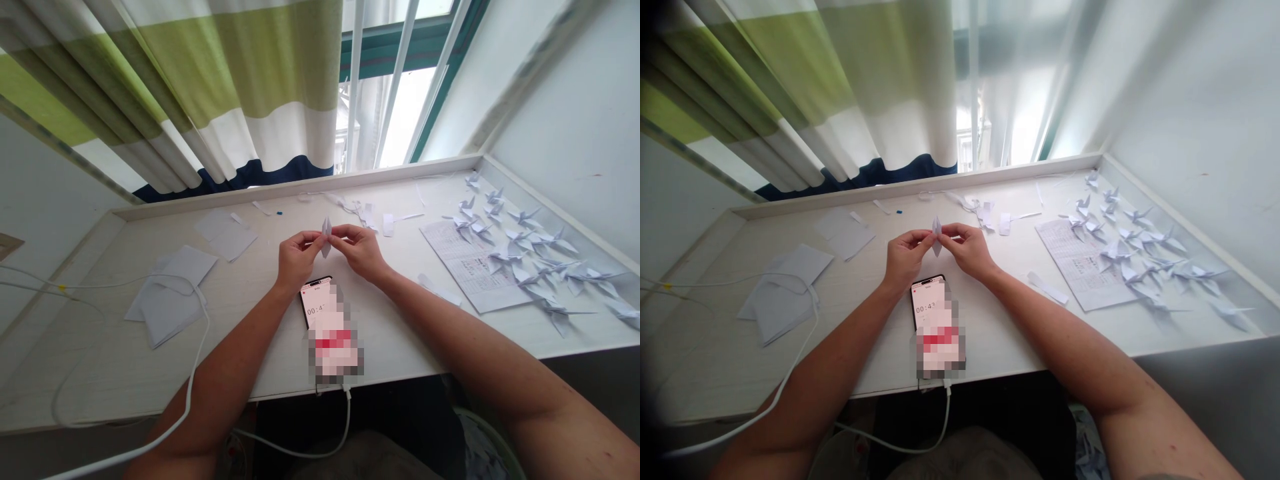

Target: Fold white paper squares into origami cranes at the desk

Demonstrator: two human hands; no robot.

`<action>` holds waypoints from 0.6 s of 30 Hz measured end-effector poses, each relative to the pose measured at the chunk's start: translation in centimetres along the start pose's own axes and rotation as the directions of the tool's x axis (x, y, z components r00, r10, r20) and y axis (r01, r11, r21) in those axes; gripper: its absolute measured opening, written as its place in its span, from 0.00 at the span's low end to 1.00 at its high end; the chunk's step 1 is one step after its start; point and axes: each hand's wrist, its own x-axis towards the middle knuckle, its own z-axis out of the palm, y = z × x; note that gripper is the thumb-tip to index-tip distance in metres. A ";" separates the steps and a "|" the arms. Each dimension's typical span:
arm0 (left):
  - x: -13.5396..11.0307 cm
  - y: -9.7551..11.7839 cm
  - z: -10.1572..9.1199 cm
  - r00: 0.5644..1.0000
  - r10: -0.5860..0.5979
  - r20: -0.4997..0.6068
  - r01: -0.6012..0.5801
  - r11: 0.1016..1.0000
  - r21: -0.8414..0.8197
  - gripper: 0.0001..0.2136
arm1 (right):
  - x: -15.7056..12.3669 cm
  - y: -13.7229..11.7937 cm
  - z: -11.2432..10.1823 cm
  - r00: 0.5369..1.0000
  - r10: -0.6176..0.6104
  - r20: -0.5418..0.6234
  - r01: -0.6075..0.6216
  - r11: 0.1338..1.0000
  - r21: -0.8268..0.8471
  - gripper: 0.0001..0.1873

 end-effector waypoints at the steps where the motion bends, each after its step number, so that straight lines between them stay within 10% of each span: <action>1: 0.0 -0.1 0.0 1.000 0.004 -0.001 -0.004 1.000 0.009 0.15 | 0.0 0.1 0.0 1.000 0.005 -0.005 -0.005 1.000 -0.002 0.21; 18: 0.1 0.5 0.0 0.999 -0.034 0.008 0.034 0.995 -0.092 0.24 | 0.1 0.1 -0.1 1.000 0.026 0.006 -0.026 0.999 0.042 0.23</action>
